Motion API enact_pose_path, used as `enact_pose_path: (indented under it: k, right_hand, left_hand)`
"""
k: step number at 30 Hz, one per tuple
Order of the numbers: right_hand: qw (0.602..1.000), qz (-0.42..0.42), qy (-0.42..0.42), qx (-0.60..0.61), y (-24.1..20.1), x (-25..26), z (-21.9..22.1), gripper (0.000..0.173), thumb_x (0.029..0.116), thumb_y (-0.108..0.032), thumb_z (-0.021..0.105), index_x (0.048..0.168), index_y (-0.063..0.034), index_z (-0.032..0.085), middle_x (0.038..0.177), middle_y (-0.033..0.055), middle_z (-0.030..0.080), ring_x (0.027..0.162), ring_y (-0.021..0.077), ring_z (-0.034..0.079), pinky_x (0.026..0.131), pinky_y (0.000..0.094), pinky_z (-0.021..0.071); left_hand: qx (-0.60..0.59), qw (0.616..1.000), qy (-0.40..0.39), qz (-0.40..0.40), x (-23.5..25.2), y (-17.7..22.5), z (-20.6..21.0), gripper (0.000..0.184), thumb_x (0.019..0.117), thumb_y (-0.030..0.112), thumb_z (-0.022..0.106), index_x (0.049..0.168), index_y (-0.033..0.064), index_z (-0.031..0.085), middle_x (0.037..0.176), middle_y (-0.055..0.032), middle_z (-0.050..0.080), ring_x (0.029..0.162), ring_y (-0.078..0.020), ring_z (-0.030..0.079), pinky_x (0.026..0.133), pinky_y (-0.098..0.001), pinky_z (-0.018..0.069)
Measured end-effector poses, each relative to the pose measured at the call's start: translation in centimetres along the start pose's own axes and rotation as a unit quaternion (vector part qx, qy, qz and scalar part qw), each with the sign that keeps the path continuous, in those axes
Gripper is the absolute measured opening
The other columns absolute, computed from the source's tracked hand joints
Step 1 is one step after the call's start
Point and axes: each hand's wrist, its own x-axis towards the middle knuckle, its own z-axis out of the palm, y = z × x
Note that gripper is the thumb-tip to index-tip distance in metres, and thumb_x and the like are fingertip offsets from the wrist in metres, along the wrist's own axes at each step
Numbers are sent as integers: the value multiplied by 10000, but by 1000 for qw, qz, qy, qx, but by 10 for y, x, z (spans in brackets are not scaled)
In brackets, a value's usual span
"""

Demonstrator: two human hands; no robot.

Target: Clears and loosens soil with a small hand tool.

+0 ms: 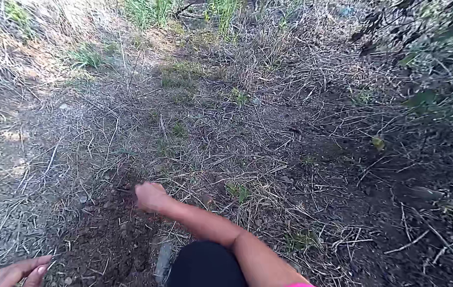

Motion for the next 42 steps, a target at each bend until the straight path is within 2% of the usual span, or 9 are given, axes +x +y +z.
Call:
enact_pose_path:
  k: [8,12,15,20,27,30,33,38,42]
  right_hand:
    - [995,43,-28,83,142,-12,106,582,976,-239,680,1496,-64,487,1224,291,667,1120,453,664,989,631,499]
    - [937,102,25,334,151,-85,94,413,960,-95,696,1332,34,569,761,60,633,524,105,574,514,271,525]
    - [905,117,28,409,154,-141,41,269,974,-48,616,1236,9,603,639,-31,586,450,48,530,447,207,495]
    - [869,147,46,471,153,-146,7,171,1052,-86,491,1175,-31,595,653,-19,589,458,62,547,443,209,514]
    - [891,151,15,428,134,53,122,401,1053,-186,588,1400,-8,497,764,36,557,534,111,553,513,278,525]
    - [980,108,6,167,112,29,132,551,1020,-200,614,1524,-46,452,1192,238,680,1029,344,696,934,505,546]
    - [997,71,-29,29,100,3,98,627,1020,-233,604,1582,-72,377,1263,297,655,1166,466,649,1016,633,477]
    - [952,20,39,303,139,-84,41,401,942,-83,654,1326,14,589,766,18,647,490,59,557,475,240,509]
    - [870,96,69,479,132,-102,34,232,1012,-27,554,1239,8,589,628,-23,585,445,58,545,430,212,509]
  left_hand:
    - [29,993,108,-37,-18,18,2,238,989,185,592,1059,8,734,1101,-162,706,1030,-308,681,914,-574,532]
    - [14,992,121,-37,-26,18,-3,179,951,177,658,1021,24,720,1082,-123,696,1004,-241,675,889,-513,545]
    - [14,992,122,-41,-30,14,-6,188,950,208,661,1013,41,722,1069,-99,698,1015,-212,669,896,-474,548]
    - [20,991,111,-73,-32,5,-10,204,961,227,652,1032,50,724,1058,-98,696,1009,-229,667,892,-528,533]
    - [32,990,121,-72,-27,11,-8,194,963,239,654,1010,68,733,1035,-72,707,975,-207,678,866,-499,549]
    - [23,991,111,-64,-27,19,-1,204,966,253,644,1025,78,731,1040,-58,703,965,-177,677,860,-463,558]
    - [29,993,98,-66,-23,18,-1,194,969,236,654,1035,76,741,1032,-64,706,967,-198,679,873,-487,546]
    - [27,993,92,-67,-22,15,-3,216,972,265,640,1047,91,742,1039,-46,707,987,-191,674,876,-489,541]
    - [24,993,87,-71,-23,11,-4,220,976,270,645,1056,90,743,1029,-54,711,989,-210,672,876,-509,533]
